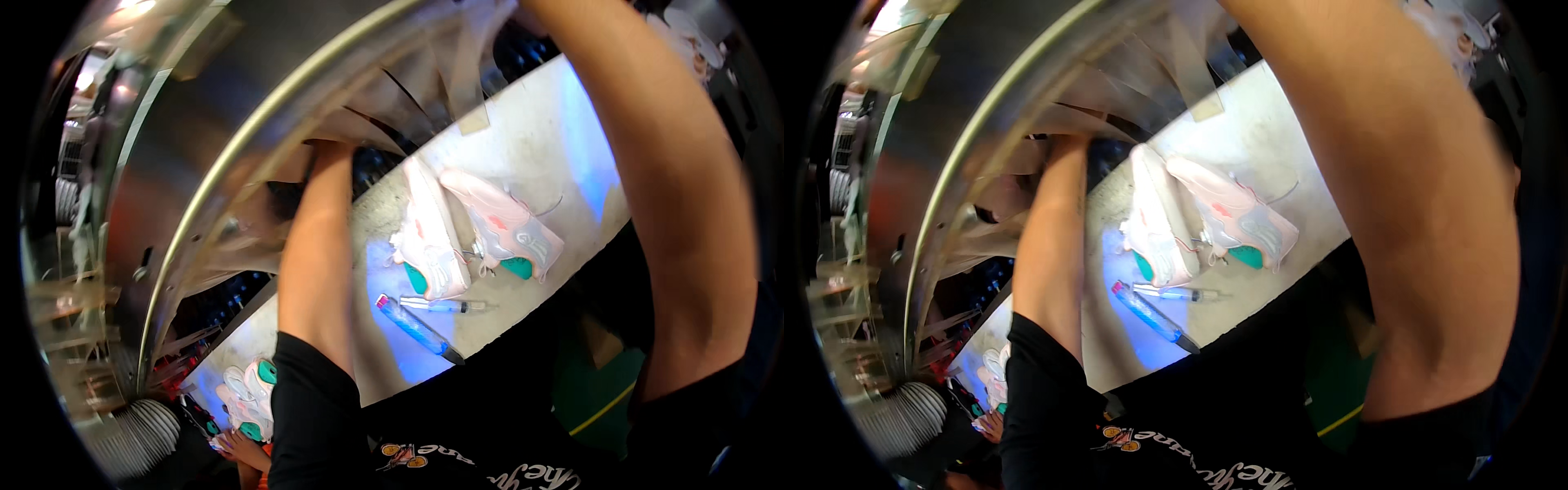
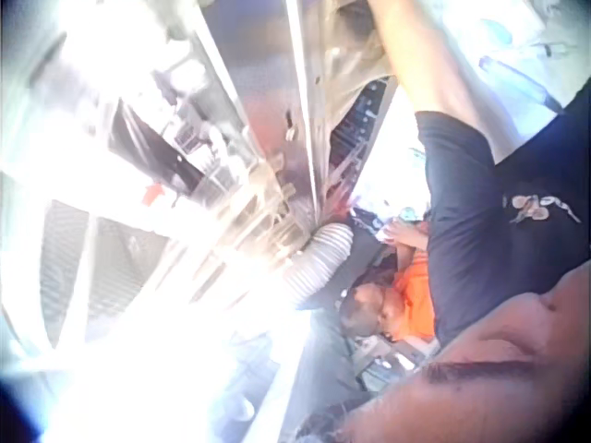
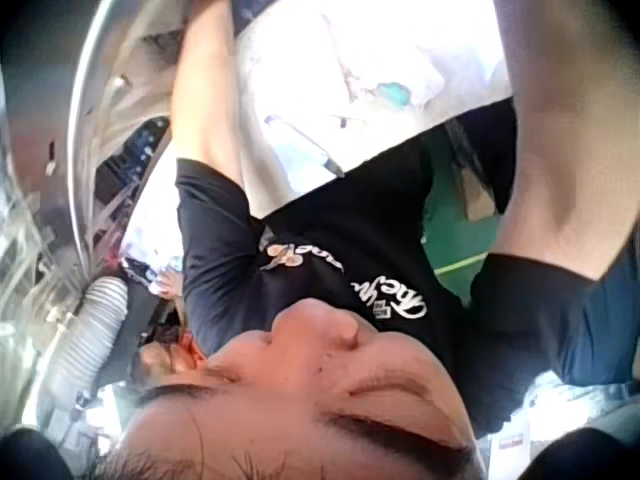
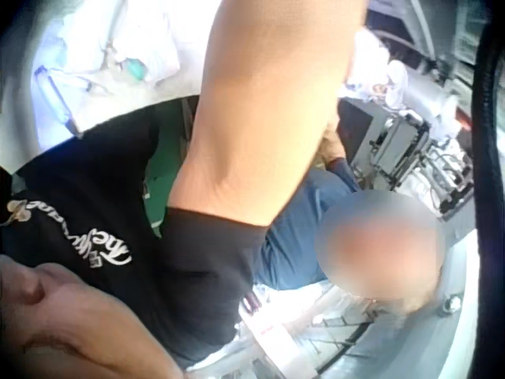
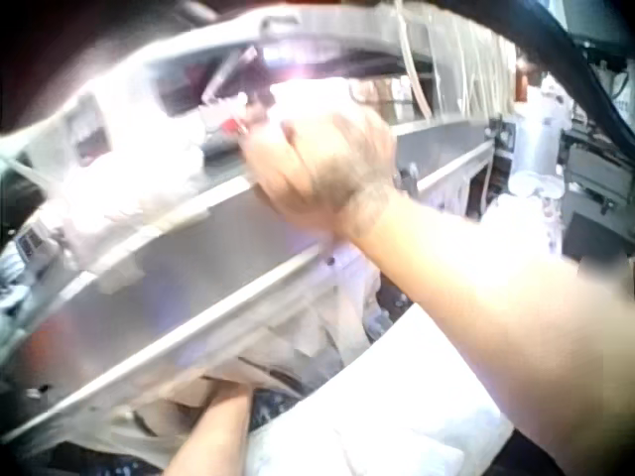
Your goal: The person assembles white sneakers with teal accents at a factory workstation. They insert white insoles into the shoes, apply adhesive from a tube to the insoles, and then press the shoe uppers onto the soles to secure them. The process is repeated for multiple pairs of shoes.
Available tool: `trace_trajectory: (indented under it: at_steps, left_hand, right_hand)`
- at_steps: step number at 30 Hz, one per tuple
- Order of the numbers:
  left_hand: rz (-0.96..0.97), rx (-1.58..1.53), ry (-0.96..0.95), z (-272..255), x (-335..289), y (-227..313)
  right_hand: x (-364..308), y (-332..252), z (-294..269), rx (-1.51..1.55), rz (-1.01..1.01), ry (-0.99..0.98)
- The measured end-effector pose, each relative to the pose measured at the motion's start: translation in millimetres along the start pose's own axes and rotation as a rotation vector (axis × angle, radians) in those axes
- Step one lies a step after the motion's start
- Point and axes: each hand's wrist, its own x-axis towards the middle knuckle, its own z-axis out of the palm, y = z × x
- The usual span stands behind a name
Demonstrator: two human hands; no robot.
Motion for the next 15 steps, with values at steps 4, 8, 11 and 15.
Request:
trace_trajectory:
  at_steps: [4, 8, 11, 15]
  left_hand:
    - [-0.397, -0.557, -0.116, -115, -79, 66]
    - [-0.236, -1.163, -0.058, -192, -212, 64]
    - [-0.341, -1.071, -0.001, -256, -318, 50]
    - [-0.359, -0.244, 0.174, -299, -431, 21]
  right_hand:
    - [-14, 6, 7, -0.098, -0.262, 0.192]
    - [16, 7, -23, 0.063, 0.305, -0.460]
    - [50, 3, -35, 0.063, 0.509, -0.771]
    - [80, -64, -18, 0.193, 0.363, -0.828]
